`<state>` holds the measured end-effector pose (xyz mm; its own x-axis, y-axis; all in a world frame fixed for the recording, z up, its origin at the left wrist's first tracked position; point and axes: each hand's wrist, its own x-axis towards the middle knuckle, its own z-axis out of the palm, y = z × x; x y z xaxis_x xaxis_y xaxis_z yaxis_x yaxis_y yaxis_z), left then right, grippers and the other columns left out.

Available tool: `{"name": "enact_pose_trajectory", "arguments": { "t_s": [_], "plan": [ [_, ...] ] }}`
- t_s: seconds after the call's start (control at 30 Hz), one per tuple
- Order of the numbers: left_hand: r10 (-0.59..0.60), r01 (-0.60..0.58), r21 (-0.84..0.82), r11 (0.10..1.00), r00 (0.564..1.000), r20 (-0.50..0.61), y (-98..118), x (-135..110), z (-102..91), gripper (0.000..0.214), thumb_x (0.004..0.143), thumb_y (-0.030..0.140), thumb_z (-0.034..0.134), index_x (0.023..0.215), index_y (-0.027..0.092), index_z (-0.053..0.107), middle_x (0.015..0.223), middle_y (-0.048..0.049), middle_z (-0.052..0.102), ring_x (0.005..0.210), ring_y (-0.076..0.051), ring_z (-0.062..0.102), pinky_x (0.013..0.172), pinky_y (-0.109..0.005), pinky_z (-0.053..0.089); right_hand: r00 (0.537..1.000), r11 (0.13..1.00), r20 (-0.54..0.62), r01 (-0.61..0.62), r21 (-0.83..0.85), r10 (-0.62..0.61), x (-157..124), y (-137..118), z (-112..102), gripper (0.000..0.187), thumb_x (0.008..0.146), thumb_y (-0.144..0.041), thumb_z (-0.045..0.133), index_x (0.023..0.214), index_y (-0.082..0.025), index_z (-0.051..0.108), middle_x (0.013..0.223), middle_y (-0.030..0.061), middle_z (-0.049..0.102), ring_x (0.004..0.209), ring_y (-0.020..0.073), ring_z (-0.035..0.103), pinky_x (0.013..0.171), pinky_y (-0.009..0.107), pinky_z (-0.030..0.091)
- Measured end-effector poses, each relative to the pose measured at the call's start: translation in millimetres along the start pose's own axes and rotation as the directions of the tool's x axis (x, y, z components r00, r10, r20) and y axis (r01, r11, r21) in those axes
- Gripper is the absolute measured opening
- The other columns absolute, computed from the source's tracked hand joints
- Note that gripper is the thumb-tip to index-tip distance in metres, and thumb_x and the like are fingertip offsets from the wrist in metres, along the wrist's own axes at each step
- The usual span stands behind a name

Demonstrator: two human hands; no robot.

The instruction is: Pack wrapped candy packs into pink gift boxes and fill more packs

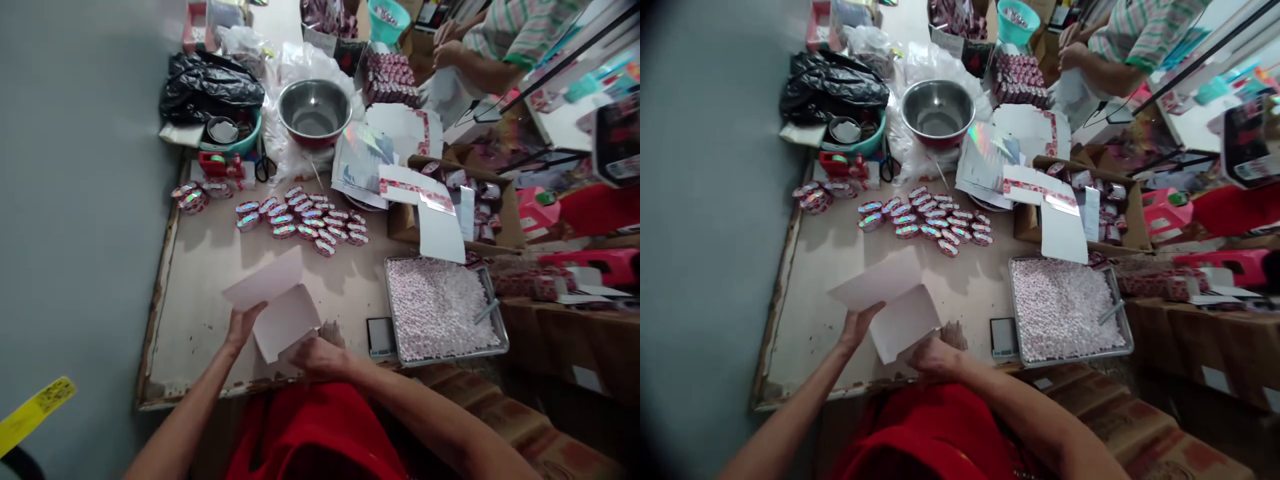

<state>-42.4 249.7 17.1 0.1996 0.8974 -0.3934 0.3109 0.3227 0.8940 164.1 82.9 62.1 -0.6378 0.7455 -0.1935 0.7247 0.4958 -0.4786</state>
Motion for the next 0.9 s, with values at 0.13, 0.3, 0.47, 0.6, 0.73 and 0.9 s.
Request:
{"name": "enact_pose_trajectory", "arguments": {
  "t_s": [0.13, 0.3, 0.47, 0.6, 0.73, 0.9],
  "plan": [
    [0.045, -0.047, 0.035, 0.998, 0.997, 0.064, -19.6, 8.0, 18.6, 0.044, 0.080, 0.058, 0.074, 0.103, 0.020, 0.077, 0.102, -0.0099, 0.080, 0.112, -0.032, 0.071, 0.115, -0.052, 0.051, 0.812, 0.931, -0.461, -0.344, 0.118, 0.358, -37.2, 56.4, -19.2, 0.020, 0.102, -0.031, 0.057, 0.087, -0.024, 0.068, 0.076, 0.0025, 0.067, 0.074, 0.0188, 0.063, 0.074, 0.030, 0.050],
    [0.149, -0.291, 0.150, 0.945, 0.790, 0.594, 9.9, 56.2, 5.6, 0.070, 0.069, 0.044, 0.086, 0.134, 0.024, 0.071, 0.141, -0.0118, 0.070, 0.133, -0.033, 0.063, 0.118, -0.050, 0.047, 0.484, 0.730, -0.575, -0.593, 0.339, 0.660, -25.4, 208.7, -52.9, 0.056, 0.091, -0.042, 0.066, 0.139, -0.015, 0.056, 0.123, 0.0183, 0.067, 0.111, 0.0315, 0.064, 0.097, 0.046, 0.054],
    [0.307, -0.423, 0.460, 0.780, 0.901, 0.307, 57.9, 161.3, -54.7, 0.070, 0.072, 0.024, 0.083, 0.139, 0.019, 0.063, 0.145, -0.0171, 0.063, 0.142, -0.036, 0.054, 0.124, -0.055, 0.038, 0.589, 0.790, -0.543, -0.546, 0.279, 0.599, 41.8, 271.6, -30.7, 0.066, 0.092, -0.036, 0.061, 0.151, -0.010, 0.044, 0.134, 0.0235, 0.060, 0.122, 0.0338, 0.056, 0.105, 0.048, 0.048],
    [0.425, -0.455, 0.632, 0.628, 0.880, 0.210, 97.0, 256.7, -42.6, 0.089, 0.058, 0.018, 0.099, 0.136, 0.008, 0.057, 0.162, -0.0222, 0.044, 0.159, -0.039, 0.027, 0.132, -0.053, 0.018, 0.460, 0.709, -0.602, -0.650, 0.272, 0.653, 66.8, 269.3, -19.0, 0.075, 0.093, -0.049, 0.064, 0.151, -0.008, 0.043, 0.135, 0.0264, 0.060, 0.121, 0.0366, 0.055, 0.100, 0.048, 0.045],
    [0.382, -0.524, 0.584, 0.620, 0.852, 0.358, 103.2, 304.1, -13.6, 0.067, 0.063, 0.020, 0.096, 0.120, 0.007, 0.062, 0.151, -0.0130, 0.056, 0.148, -0.026, 0.043, 0.129, -0.038, 0.025, 0.534, 0.710, -0.552, -0.685, 0.161, 0.640, 70.2, 267.1, -28.1, 0.082, 0.093, -0.055, 0.066, 0.156, -0.009, 0.040, 0.145, 0.0268, 0.057, 0.129, 0.0385, 0.051, 0.105, 0.048, 0.037],
    [0.381, -0.502, 0.592, 0.631, 0.864, 0.328, 80.3, 297.1, -13.7, 0.062, 0.065, 0.026, 0.097, 0.115, 0.012, 0.063, 0.128, -0.0069, 0.062, 0.138, -0.028, 0.046, 0.124, -0.039, 0.030, 0.567, 0.688, -0.434, -0.698, 0.198, 0.700, 90.6, 268.0, -45.8, 0.075, 0.095, -0.053, 0.065, 0.151, -0.007, 0.045, 0.146, 0.0252, 0.058, 0.126, 0.0367, 0.052, 0.105, 0.046, 0.035]
  ]
}}
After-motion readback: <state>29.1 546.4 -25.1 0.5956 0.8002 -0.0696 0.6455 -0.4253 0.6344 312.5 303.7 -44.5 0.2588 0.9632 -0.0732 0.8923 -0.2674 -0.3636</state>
